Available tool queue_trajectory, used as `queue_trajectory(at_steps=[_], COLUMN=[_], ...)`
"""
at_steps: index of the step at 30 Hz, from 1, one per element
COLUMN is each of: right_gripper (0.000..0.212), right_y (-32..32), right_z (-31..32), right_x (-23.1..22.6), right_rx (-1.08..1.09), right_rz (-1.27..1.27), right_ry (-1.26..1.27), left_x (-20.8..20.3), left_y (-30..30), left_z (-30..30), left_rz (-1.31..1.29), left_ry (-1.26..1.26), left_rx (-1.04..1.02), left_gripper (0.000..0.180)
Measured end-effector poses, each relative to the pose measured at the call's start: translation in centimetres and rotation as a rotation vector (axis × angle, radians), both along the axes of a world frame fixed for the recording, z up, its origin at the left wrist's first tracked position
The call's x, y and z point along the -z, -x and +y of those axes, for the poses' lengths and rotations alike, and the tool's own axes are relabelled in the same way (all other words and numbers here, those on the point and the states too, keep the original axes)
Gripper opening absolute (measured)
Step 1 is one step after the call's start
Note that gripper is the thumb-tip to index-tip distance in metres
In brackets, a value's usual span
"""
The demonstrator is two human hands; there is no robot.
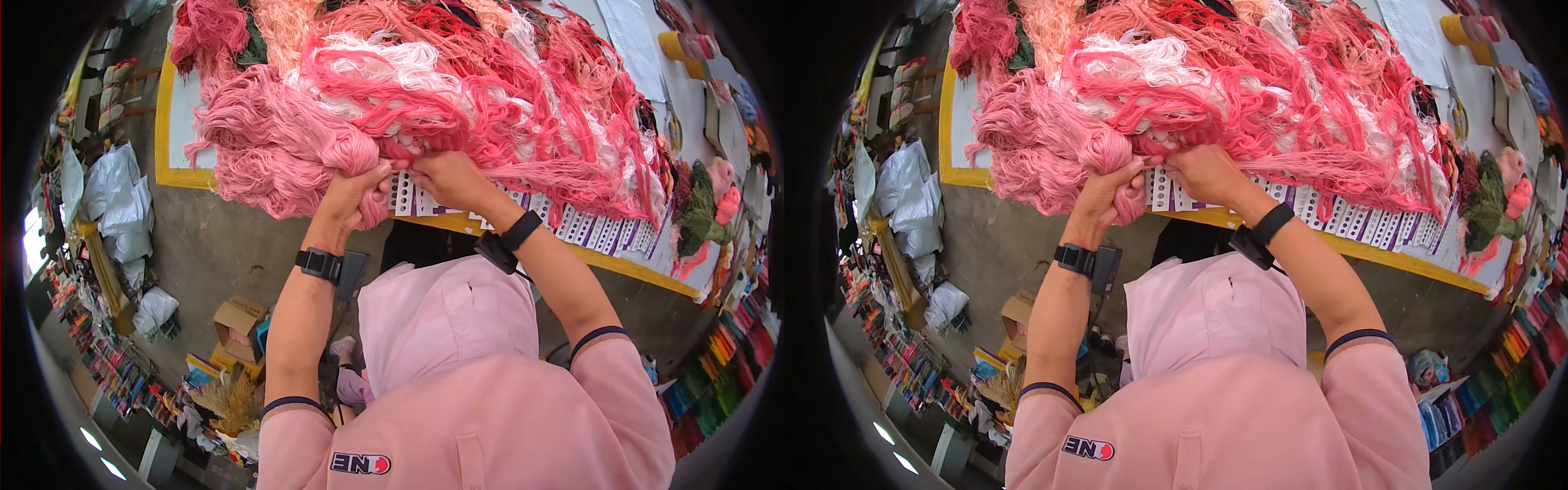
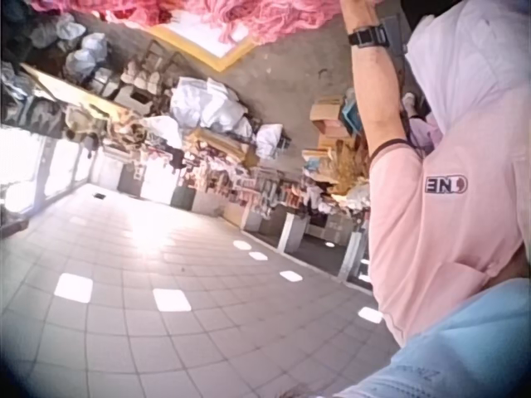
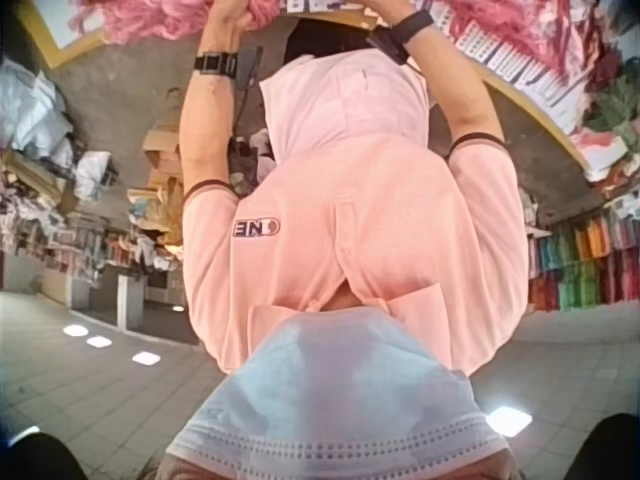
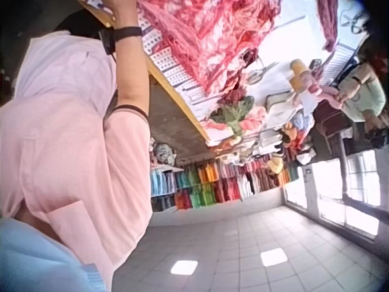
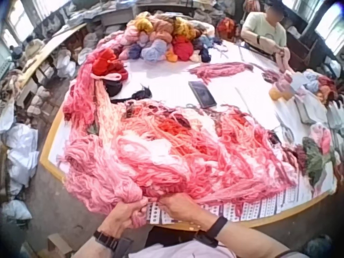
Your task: The person picks up a bundle of pink yarn, separates a single strand by hand, and threads it through a hole in a paper color card, repeating the process with several more strands.
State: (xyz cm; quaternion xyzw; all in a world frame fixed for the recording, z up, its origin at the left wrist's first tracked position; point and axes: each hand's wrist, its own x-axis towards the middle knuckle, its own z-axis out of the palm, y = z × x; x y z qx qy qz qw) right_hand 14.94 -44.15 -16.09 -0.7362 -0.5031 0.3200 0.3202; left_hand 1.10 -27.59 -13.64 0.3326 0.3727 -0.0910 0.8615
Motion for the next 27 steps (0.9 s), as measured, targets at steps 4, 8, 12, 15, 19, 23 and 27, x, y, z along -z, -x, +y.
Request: queue_trajectory(at_steps=[4, 8, 12, 15, 19, 23, 27], right_gripper=[0.021, 0.022, 0.017, 0.014, 0.015, 0.016, 0.019], right_y=[-0.9, -1.3, -0.8, -1.0, -1.0, 0.0, -2.3], right_z=[0.0, 0.8, 1.0, 0.5, 0.5, 1.7, 0.2], right_x=[-0.1, 0.0, 0.4, 0.6, 0.3, -0.5, -0.4], right_rx=[-0.04, 0.216, 0.116, 0.107, 0.102, 0.041, 0.169], right_rz=[0.338, 0.613, 0.407, 0.248, 0.21, 0.149, 0.571], right_ry=[-0.006, 0.138, 0.144, 0.123, 0.134, 0.062, 0.161], left_x=[0.4, 1.3, 0.4, -3.8, -6.8, -12.9, -18.1], left_y=[0.4, -0.3, -0.4, 0.0, 2.9, 9.1, 0.7], left_z=[-1.2, -0.7, 2.5, 7.0, 13.9, 27.0, 21.1], left_rz=[-0.046, -0.145, 0.015, -0.056, -0.049, -0.026, 0.279], left_ry=[-0.285, -0.658, -0.517, -0.287, -0.431, -0.862, -1.181], left_rx=[0.208, 0.496, 0.175, -0.018, -0.059, -0.421, -0.169], left_gripper=[0.012, 0.017, 0.021, 0.028, 0.036, 0.025, 0.013])
